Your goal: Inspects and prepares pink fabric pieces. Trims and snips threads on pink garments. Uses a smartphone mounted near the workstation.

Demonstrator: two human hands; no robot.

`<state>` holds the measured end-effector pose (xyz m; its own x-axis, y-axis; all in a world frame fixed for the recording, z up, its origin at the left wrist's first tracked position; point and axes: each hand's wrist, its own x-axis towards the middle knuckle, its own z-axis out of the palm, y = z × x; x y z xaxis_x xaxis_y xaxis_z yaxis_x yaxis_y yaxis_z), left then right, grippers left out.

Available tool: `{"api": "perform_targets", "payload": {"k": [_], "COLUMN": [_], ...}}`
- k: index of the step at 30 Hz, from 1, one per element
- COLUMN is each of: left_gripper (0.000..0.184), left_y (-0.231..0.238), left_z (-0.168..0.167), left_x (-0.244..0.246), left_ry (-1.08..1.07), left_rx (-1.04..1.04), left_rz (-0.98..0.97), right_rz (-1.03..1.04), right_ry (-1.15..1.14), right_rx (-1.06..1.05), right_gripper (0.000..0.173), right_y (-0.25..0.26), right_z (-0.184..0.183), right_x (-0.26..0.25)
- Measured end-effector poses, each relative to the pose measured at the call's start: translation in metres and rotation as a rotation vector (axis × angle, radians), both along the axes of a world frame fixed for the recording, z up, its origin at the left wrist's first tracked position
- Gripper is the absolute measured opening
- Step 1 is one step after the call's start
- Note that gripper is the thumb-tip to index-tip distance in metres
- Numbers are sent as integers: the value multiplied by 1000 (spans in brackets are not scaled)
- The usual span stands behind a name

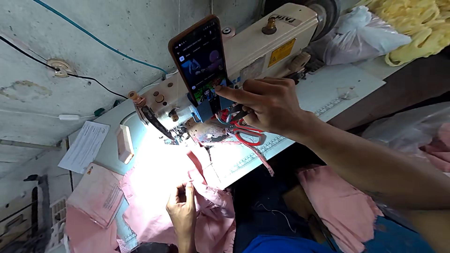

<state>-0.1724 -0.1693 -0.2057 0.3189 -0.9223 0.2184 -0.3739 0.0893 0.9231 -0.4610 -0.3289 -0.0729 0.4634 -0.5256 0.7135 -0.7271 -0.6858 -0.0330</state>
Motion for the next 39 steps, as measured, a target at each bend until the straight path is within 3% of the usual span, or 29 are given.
{"api": "perform_targets", "payload": {"k": [33, 36, 39], "left_gripper": [9, 8, 9], "left_y": [0, 0, 0], "left_z": [-1, -1, 0], "left_x": [0, 0, -1], "left_ry": [-9, -4, 9], "left_rx": [6, 5, 6], "left_rz": [13, 16, 11], "right_rz": [-86, 55, 205], "right_ry": [-106, -158, -155], "right_rx": [-27, 17, 118], "right_gripper": [50, 46, 31], "right_y": [-5, 23, 60], "right_z": [21, 6, -41], "right_x": [22, 34, 58]}}
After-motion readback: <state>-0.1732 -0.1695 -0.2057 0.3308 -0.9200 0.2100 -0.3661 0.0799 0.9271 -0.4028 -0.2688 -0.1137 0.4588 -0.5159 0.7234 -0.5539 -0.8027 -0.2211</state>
